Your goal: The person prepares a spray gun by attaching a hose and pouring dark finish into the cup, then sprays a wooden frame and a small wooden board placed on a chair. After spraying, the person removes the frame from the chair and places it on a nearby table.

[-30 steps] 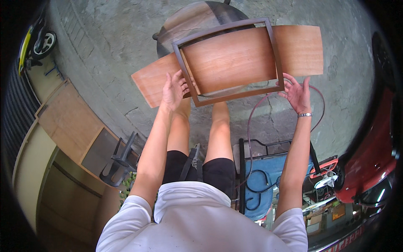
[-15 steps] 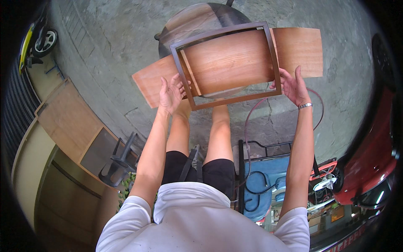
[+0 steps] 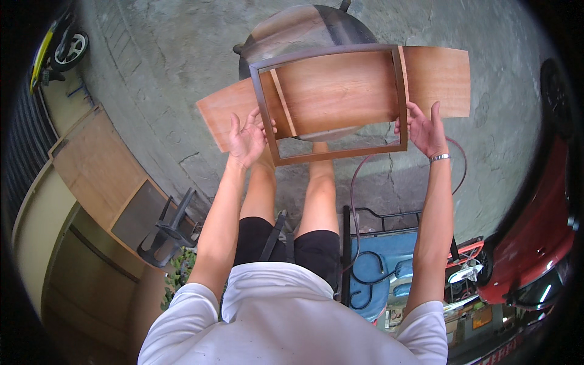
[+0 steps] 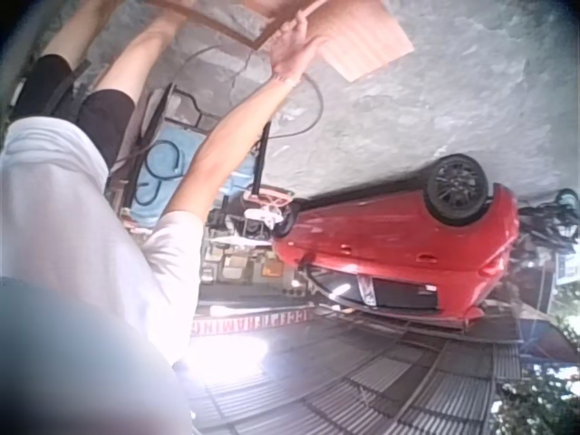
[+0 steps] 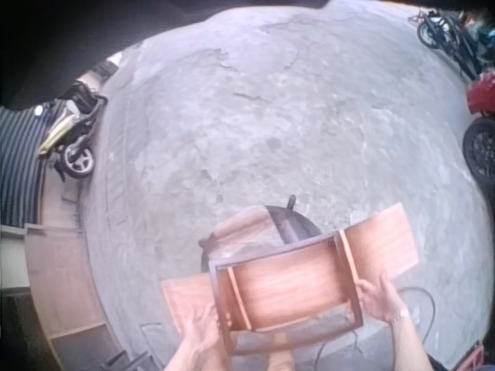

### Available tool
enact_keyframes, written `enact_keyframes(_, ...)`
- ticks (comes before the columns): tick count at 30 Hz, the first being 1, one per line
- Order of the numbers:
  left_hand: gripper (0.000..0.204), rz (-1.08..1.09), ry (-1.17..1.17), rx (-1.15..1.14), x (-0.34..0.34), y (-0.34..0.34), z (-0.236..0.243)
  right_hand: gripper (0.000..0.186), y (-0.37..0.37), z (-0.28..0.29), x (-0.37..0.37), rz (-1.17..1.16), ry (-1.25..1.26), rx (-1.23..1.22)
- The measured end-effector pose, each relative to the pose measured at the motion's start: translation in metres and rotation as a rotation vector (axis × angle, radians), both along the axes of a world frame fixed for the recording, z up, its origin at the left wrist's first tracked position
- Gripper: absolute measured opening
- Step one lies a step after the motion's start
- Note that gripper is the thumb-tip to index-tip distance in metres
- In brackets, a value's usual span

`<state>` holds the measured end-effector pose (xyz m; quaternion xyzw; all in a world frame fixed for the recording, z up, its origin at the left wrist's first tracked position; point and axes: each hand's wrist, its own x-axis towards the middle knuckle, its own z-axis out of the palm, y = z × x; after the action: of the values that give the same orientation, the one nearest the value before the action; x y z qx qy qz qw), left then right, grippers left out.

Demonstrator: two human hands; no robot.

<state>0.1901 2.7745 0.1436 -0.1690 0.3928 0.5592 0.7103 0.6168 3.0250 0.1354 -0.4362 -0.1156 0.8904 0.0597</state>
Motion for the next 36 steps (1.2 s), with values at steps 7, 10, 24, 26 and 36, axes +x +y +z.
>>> enact_keyframes(7,0.082,-0.059,0.086,0.169,-0.023,0.007,0.091,0.100,-0.049,0.055,0.004,-0.203,0.156,0.052)
enact_keyframes(10,0.081,-0.046,0.071,0.249,-0.034,0.008,0.136,0.103,-0.073,0.101,0.001,-0.306,0.196,0.074)
enact_keyframes(24,0.073,-0.661,-0.085,0.362,-0.086,0.086,0.262,0.106,-0.293,0.275,-0.032,-0.801,0.059,0.331)
enact_keyframes(26,0.073,-0.792,-0.093,0.373,-0.074,0.101,0.276,0.105,-0.336,0.288,-0.038,-0.912,0.056,0.371)
enact_keyframes(36,0.078,-1.241,-0.143,0.346,0.041,0.133,0.343,0.102,-0.511,0.337,-0.079,-1.407,-0.091,0.494)
